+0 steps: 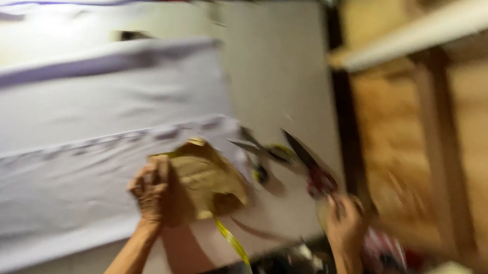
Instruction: Measuring and cutting fabric according to a paper pattern in a sewing workshop.
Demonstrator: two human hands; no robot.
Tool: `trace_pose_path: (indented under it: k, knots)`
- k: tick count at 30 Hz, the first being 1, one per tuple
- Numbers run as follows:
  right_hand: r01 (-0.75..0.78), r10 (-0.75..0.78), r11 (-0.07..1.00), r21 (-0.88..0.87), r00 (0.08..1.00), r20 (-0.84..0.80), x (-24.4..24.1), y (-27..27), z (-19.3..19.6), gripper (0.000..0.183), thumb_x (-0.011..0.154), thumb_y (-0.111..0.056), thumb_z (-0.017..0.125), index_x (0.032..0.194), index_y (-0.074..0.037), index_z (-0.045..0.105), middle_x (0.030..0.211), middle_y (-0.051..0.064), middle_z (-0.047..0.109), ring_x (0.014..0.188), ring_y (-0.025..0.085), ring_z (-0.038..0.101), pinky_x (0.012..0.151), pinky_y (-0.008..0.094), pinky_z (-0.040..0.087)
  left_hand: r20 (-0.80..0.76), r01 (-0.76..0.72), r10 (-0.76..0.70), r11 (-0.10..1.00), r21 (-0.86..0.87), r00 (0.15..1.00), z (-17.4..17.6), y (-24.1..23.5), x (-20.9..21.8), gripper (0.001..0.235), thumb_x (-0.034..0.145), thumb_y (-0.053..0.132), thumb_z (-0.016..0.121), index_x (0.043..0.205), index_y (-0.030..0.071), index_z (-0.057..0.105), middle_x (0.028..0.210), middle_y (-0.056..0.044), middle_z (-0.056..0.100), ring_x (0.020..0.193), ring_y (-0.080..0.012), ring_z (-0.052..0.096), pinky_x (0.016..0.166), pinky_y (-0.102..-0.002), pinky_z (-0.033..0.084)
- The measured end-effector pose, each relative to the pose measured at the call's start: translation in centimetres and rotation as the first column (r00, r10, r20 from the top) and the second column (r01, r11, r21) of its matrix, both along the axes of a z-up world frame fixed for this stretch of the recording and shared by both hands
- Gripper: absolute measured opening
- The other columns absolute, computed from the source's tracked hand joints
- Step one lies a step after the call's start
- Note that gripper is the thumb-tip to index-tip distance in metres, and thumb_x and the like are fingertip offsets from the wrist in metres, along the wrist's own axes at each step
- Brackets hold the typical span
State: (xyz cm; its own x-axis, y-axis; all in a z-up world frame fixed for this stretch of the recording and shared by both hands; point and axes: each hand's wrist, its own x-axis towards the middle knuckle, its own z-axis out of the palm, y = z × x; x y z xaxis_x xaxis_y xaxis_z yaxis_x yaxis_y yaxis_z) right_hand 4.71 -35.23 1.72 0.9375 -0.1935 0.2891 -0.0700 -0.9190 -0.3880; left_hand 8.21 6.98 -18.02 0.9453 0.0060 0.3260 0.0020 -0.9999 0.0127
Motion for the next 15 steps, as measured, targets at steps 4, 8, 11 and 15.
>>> trace_pose_path:
  k: [4, 8, 11, 15]
  knots:
    - [0.038, -0.037, 0.999, -0.02, 0.997, 0.066, -0.2, 0.9, 5.7, 0.008, 0.099, -0.011, 0.07, 0.098, -0.003, 0.07, 0.095, 0.01, 0.066, 0.087, 0.026, 0.064, 0.077, 0.037, 0.055, -0.229, -0.01, -0.051, 0.966, -0.259, 0.972, -0.1, -0.2, -1.2, 0.071, 0.091, 0.038, 0.048, 0.161, 0.024, 0.043, 0.163, -0.003, 0.042, 0.141, -0.0311, 0.037, 0.107, -0.047, 0.021]
    - [0.185, -0.179, 0.981, -0.053, 0.979, 0.094, -2.8, -1.0, 8.2, 0.009, 0.096, -0.011, 0.072, 0.102, -0.004, 0.072, 0.1, 0.01, 0.068, 0.091, 0.025, 0.068, 0.082, 0.037, 0.057, -0.413, -0.064, -0.097, 0.93, -0.361, 0.906, 3.9, -1.0, -0.4, 0.139, 0.035, 0.032, 0.081, 0.163, 0.026, 0.026, 0.167, -0.004, 0.028, 0.14, -0.0338, 0.027, 0.106, -0.051, 0.015]
    - [0.28, -0.272, 0.957, -0.081, 0.957, 0.102, -6.3, -2.9, 7.3, 0.016, 0.1, -0.021, 0.068, 0.1, -0.006, 0.072, 0.096, 0.01, 0.069, 0.086, 0.026, 0.069, 0.076, 0.038, 0.057, -0.21, 0.026, -0.098, 0.946, -0.322, 0.973, 3.7, -1.1, -0.5, 0.064, 0.1, 0.043, 0.048, 0.159, 0.018, 0.047, 0.161, -0.011, 0.048, 0.136, -0.0402, 0.037, 0.099, -0.054, 0.023]
    - [0.487, -0.483, 0.873, 0.028, 0.872, -0.081, -13.3, -3.9, 2.0, 0.01, 0.098, -0.017, 0.069, 0.099, -0.008, 0.075, 0.091, 0.007, 0.071, 0.081, 0.022, 0.068, 0.07, 0.036, 0.056, -0.161, 0.037, -0.081, 0.964, -0.262, 0.984, 7.2, -2.6, 0.1, 0.047, 0.111, 0.028, 0.051, 0.152, 0.006, 0.059, 0.153, -0.016, 0.053, 0.125, -0.0414, 0.042, 0.096, -0.057, 0.026]
